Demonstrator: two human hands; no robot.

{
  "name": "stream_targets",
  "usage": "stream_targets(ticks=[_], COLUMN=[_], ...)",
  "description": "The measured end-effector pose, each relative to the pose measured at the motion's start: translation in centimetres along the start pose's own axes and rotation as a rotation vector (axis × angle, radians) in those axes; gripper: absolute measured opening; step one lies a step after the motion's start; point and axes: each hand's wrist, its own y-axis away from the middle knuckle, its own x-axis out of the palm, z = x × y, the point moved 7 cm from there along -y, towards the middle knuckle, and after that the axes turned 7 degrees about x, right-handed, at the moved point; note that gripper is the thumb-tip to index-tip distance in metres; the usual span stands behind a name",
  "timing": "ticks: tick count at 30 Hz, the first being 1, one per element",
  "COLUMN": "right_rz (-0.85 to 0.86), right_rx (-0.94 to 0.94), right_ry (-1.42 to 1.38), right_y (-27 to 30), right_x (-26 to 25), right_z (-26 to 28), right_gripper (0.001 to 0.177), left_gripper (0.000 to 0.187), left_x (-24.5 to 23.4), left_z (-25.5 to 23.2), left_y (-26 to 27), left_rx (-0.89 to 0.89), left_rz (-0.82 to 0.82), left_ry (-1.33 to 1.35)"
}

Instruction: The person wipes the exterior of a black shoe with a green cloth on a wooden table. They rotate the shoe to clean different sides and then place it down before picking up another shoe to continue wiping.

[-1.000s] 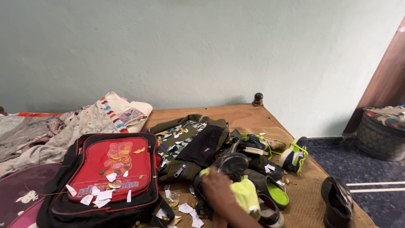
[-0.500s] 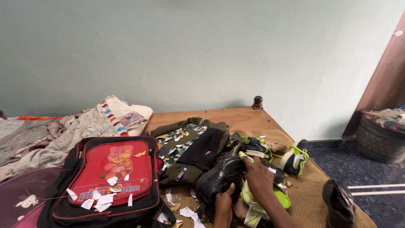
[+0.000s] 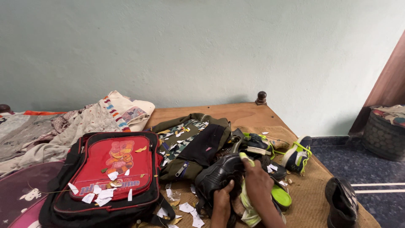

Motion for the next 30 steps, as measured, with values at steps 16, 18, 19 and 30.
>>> stream_targets(ticks=[16,18,19,30], right_rz=[-0.137,-0.047,0.000,0.141], right_rx=[-0.602,-0.645,-0.664,-0.533], right_ry=[-0.203,-0.091,-0.036,-0.124], right_y=[4.6,3.0,2.5,1.9], right_x=[-1.6,0.1,1.2,3.4], right_z=[5.1,5.4,5.6,2.8], right_gripper=[0.057,0.054,0.053,0.061], left_gripper=[0.043,0.044,0.043,0.044], left_x=[1.2,-0.1,-0.7,-1.8], left_z=[-6.9,-6.0,-5.5,-8.3], left_y=[2.0,2.4,2.5,0.2], left_rx=[0.201,0.126,0.099,-0.011], left_rz=[-0.015,-0.073,-0.116,-0.143], left_ry=[0.283,0.256,0.216,0.190])
